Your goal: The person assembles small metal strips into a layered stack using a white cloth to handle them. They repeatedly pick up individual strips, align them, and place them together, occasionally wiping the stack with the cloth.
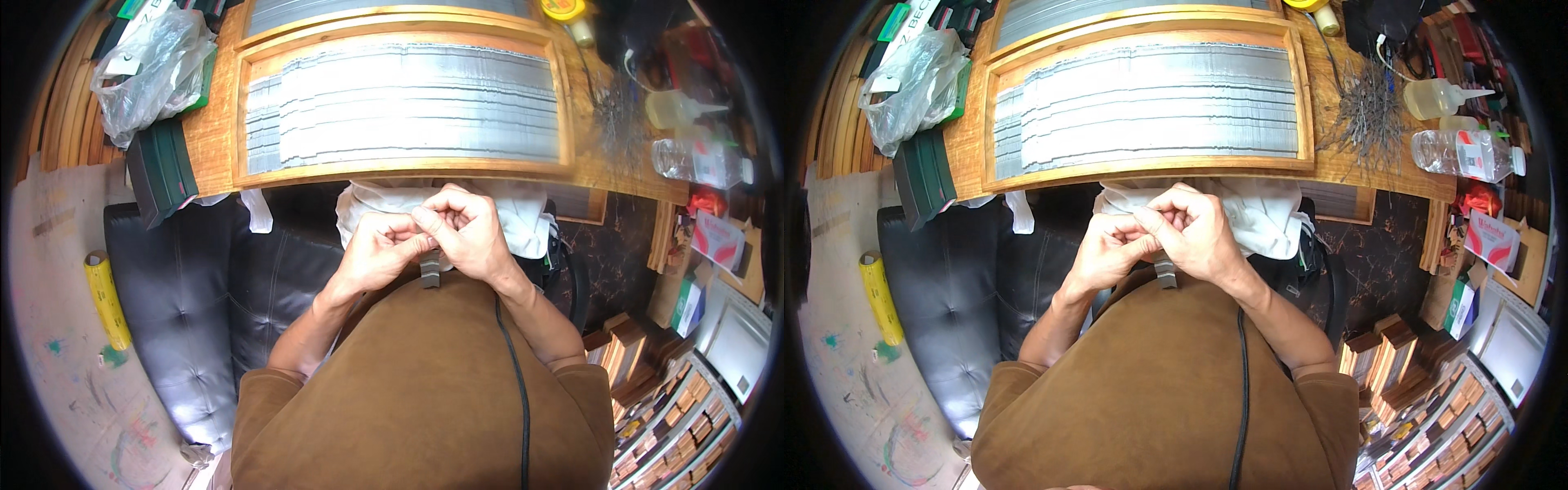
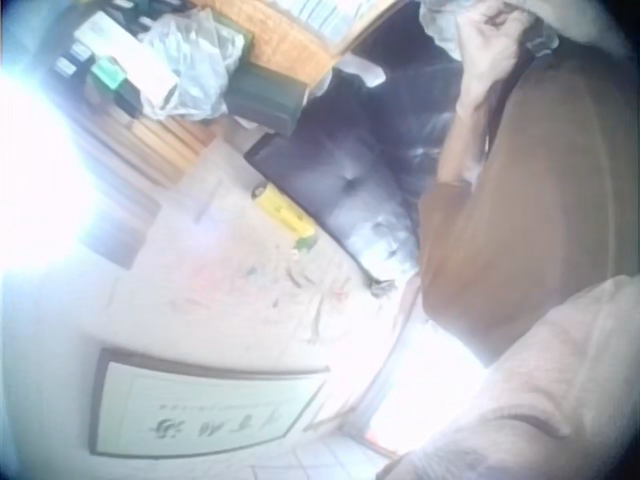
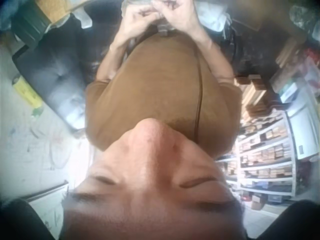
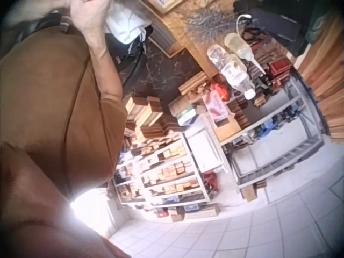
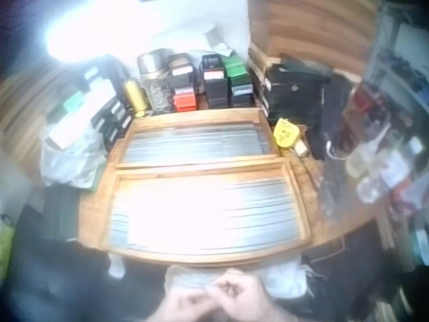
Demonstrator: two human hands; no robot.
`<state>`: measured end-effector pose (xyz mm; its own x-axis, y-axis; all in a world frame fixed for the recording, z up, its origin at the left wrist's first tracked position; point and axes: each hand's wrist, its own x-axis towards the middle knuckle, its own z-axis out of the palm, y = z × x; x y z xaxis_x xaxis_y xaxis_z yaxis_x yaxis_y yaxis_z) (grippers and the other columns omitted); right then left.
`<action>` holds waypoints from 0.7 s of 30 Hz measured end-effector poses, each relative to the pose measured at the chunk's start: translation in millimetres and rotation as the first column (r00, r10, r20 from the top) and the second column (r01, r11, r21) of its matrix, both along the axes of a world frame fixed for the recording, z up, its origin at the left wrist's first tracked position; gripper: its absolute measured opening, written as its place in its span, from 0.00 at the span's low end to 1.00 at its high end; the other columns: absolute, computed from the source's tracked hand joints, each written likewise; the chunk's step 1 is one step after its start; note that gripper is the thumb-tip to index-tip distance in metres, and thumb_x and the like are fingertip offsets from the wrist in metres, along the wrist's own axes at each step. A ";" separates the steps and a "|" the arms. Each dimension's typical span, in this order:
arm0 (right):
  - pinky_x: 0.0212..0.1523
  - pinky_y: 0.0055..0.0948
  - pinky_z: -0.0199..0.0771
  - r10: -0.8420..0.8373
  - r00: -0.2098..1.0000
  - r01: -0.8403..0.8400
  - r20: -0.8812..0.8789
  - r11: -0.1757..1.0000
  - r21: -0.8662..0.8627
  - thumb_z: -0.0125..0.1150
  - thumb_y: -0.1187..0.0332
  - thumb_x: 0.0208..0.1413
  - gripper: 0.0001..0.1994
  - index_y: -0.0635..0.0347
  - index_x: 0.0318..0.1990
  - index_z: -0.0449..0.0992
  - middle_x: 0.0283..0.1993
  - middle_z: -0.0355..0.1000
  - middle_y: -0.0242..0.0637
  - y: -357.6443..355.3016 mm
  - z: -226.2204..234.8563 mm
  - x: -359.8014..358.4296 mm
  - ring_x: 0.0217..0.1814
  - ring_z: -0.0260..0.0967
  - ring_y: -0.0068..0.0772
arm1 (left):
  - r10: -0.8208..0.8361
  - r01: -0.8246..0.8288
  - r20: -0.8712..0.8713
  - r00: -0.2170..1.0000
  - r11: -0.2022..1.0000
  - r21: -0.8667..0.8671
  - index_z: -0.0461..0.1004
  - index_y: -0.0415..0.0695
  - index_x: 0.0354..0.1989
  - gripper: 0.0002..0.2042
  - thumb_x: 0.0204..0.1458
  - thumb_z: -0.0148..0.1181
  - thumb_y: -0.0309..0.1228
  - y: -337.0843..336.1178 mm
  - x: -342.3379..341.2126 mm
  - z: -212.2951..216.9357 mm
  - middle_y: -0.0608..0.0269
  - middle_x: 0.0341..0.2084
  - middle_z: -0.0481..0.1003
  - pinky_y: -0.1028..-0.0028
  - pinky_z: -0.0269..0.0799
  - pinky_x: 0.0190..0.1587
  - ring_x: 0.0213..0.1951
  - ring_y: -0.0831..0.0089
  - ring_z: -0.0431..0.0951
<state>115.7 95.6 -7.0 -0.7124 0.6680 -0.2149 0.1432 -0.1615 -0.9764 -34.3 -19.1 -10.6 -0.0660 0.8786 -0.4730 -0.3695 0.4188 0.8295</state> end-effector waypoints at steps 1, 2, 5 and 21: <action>0.29 0.17 0.61 0.005 1.000 -0.006 -0.025 1.000 -0.009 0.68 0.76 0.62 0.04 0.68 0.38 0.84 0.34 0.73 0.25 1.3 -1.0 0.1 0.30 0.62 0.10 | -0.010 0.009 -0.016 1.000 1.000 -0.017 0.85 0.34 0.42 0.09 0.64 0.69 0.29 1.6 -1.4 2.0 0.70 0.29 0.82 0.82 0.69 0.32 0.31 0.88 0.74; 0.29 0.17 0.61 0.013 0.999 -0.015 -0.034 0.999 -0.041 0.68 0.76 0.62 0.04 0.68 0.38 0.84 0.34 0.73 0.25 2.8 -2.5 0.9 0.30 0.62 0.10 | -0.019 0.018 -0.033 0.999 0.999 -0.034 0.85 0.34 0.41 0.09 0.63 0.69 0.29 2.6 -2.3 3.5 0.71 0.29 0.82 0.83 0.69 0.32 0.30 0.88 0.74; 0.29 0.17 0.62 0.029 1.000 -0.030 -0.011 0.996 -0.080 0.67 0.76 0.61 0.04 0.68 0.38 0.84 0.33 0.73 0.25 4.7 -4.5 2.5 0.30 0.62 0.10 | 0.003 -0.002 0.006 1.000 0.999 -0.036 0.85 0.35 0.40 0.08 0.63 0.70 0.29 5.0 -0.3 5.2 0.70 0.28 0.82 0.83 0.69 0.31 0.29 0.87 0.74; 0.35 0.22 0.72 0.165 0.982 -0.154 -0.091 0.982 0.111 0.76 0.80 0.53 0.10 0.63 0.43 0.89 0.34 0.78 0.34 17.3 20.0 8.1 0.35 0.73 0.22 | 0.216 0.028 -0.546 0.810 0.914 0.404 0.85 0.35 0.45 0.07 0.60 0.68 0.21 -7.3 9.6 -3.5 0.54 0.27 0.84 0.74 0.75 0.30 0.26 0.74 0.82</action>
